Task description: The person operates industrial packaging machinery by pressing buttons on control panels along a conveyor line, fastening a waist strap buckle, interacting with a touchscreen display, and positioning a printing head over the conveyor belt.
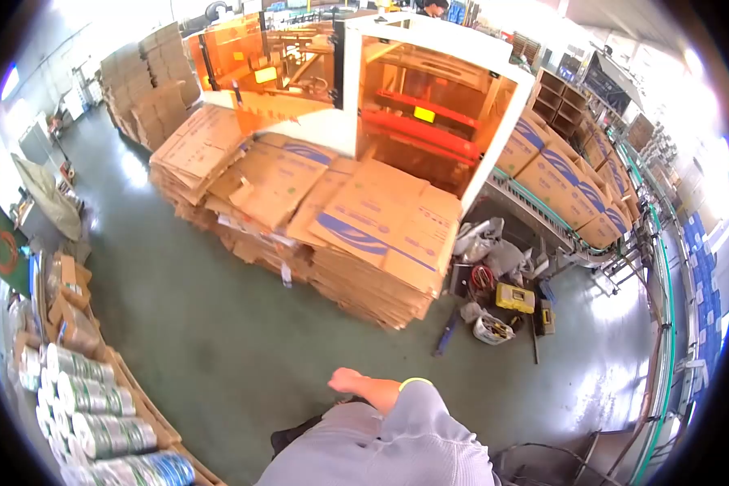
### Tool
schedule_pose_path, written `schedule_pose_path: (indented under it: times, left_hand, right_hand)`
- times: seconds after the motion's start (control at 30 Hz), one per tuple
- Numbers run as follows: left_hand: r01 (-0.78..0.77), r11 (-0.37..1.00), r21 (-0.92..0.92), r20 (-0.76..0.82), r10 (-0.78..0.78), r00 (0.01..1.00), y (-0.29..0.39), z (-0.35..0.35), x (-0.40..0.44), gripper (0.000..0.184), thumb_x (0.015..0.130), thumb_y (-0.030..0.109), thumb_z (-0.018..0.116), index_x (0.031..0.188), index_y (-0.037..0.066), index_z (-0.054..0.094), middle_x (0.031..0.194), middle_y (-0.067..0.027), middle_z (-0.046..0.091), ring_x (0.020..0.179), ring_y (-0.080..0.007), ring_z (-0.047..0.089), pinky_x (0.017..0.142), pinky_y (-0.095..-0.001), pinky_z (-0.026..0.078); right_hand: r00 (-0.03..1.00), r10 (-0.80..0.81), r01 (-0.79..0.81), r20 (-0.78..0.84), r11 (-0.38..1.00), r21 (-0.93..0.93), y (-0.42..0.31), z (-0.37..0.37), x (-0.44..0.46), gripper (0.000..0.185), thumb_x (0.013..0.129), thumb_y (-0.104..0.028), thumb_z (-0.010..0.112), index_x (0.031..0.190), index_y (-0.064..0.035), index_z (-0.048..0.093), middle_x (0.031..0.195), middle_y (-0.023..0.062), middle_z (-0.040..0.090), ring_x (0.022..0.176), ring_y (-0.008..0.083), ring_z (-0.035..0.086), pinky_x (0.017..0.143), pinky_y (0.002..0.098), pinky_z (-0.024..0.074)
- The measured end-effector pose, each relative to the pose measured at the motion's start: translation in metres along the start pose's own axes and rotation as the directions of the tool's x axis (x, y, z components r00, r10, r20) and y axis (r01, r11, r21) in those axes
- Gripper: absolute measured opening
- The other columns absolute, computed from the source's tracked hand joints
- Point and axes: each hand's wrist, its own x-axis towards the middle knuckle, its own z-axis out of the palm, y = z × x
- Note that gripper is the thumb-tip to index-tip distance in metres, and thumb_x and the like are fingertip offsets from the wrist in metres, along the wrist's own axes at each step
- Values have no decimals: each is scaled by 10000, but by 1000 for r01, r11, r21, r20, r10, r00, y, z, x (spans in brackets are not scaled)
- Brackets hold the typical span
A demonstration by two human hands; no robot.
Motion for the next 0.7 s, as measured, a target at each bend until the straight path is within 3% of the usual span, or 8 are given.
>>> schedule_pose_path:
  times: [0.1, 0.2, 0.23, 0.37, 0.4, 0.43, 0.57, 0.7]
  left_hand:
    - [34, 999, 12, 2, -34, 999, 97, -46, 81, 216, 953, 296, 665, 909, 87, 628, 751, -55, 658, 549, -202, 597, 476, -346, 475]
    - [17, 998, -53, -35, -19, 999, 180, -137, 166, 238, 932, 312, 680, 871, 90, 618, 730, -53, 653, 536, -214, 594, 478, -363, 478]
    - [10, 997, -78, -57, -15, 998, 205, -169, 190, 246, 925, 317, 684, 859, 91, 614, 723, -52, 651, 531, -218, 593, 478, -368, 480]
    - [-147, 988, -51, -80, 142, 987, 340, -277, 306, 278, 897, 338, 704, 808, 95, 601, 695, -50, 644, 513, -234, 589, 480, -391, 484]
    - [-259, 966, -9, -83, 257, 963, 393, -298, 345, 287, 890, 344, 709, 795, 97, 598, 688, -50, 643, 509, -238, 587, 480, -396, 486]
    - [-205, 925, -319, -173, 156, 973, 516, -294, 333, 203, 1003, 233, 627, 893, 63, 621, 738, -58, 660, 546, -172, 598, 449, -312, 455]
    - [-504, 838, -210, -232, 459, 858, 842, -348, 426, 241, 1022, 260, 629, 1105, 35, 651, 952, -73, 721, 699, -117, 649, 602, -269, 525]
    - [-634, 748, -196, -367, 543, 755, 1026, -386, 524, 283, 1020, 306, 642, 1101, 36, 657, 971, -67, 742, 755, -125, 690, 659, -280, 560]
  right_hand:
    - [995, -57, 69, -88, 988, 136, -166, -24, 86, 338, 849, -366, 590, 977, -100, 754, 982, 133, 742, 963, 331, 713, 870, 449, 555]
    - [993, 11, 8, -120, 989, 151, -296, -48, 174, 272, 884, -346, 582, 843, -104, 698, 708, 47, 653, 653, 146, 601, 624, 381, 508]
    - [947, 55, 68, -316, 928, 366, -325, -35, 199, 287, 878, -332, 575, 751, -86, 654, 666, 25, 623, 624, 133, 558, 588, 379, 481]
    - [968, -7, 70, -251, 967, 244, -381, 5, 302, 283, 837, -239, 586, 604, -77, 601, 552, 9, 568, 517, 116, 516, 511, 322, 433]
    - [982, 131, -106, -139, 979, 176, -413, 4, 303, 342, 830, -377, 586, 798, -69, 732, 822, 162, 728, 796, 325, 713, 781, 430, 566]
    - [990, 115, -102, -76, 982, 159, -423, 14, 325, 337, 823, -379, 597, 812, -76, 745, 837, 155, 737, 808, 326, 716, 782, 431, 568]
    - [959, 283, -284, 24, 958, 31, -534, 32, 399, 333, 814, -376, 606, 874, -98, 778, 888, 150, 756, 876, 299, 741, 784, 393, 577]
    - [985, 158, -155, 70, 987, -39, -639, 53, 552, 327, 822, -364, 596, 825, -86, 767, 869, 144, 754, 874, 287, 733, 785, 402, 576]
